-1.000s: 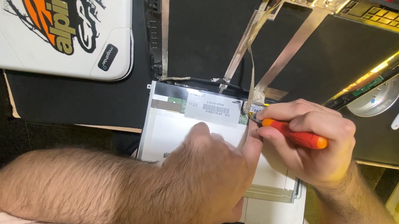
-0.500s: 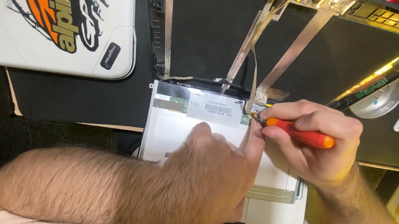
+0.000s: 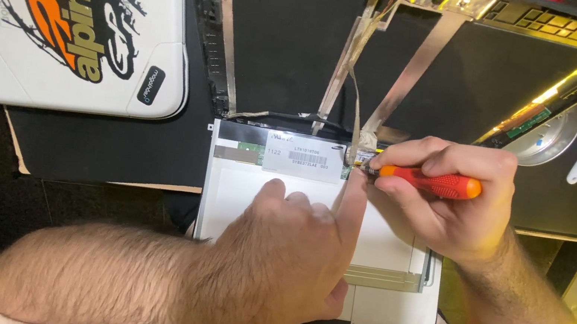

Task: The person is performing maintenance and repair on a laptop, including installing a hard drive and connecting the display screen ribbon cable to the motherboard.

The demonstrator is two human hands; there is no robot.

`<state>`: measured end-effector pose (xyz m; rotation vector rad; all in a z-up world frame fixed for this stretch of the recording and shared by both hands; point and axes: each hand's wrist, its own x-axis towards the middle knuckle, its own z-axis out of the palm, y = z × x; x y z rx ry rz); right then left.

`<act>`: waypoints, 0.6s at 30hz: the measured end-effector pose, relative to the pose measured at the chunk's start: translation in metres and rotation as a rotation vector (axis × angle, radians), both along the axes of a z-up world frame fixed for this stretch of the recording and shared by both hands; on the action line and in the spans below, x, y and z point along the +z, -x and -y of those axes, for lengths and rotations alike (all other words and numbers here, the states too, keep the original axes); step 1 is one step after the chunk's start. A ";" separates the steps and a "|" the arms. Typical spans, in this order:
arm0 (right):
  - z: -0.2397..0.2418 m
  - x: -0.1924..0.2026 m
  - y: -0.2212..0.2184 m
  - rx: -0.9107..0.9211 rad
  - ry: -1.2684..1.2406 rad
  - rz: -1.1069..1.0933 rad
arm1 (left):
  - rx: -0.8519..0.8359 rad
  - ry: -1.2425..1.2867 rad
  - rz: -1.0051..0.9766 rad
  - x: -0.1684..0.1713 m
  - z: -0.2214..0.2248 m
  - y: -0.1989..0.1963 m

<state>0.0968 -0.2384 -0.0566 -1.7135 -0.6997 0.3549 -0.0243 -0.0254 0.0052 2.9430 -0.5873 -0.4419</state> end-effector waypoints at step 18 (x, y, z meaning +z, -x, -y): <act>0.017 0.008 -0.002 -0.083 -0.081 0.073 | -0.070 0.054 -0.041 0.002 -0.017 -0.013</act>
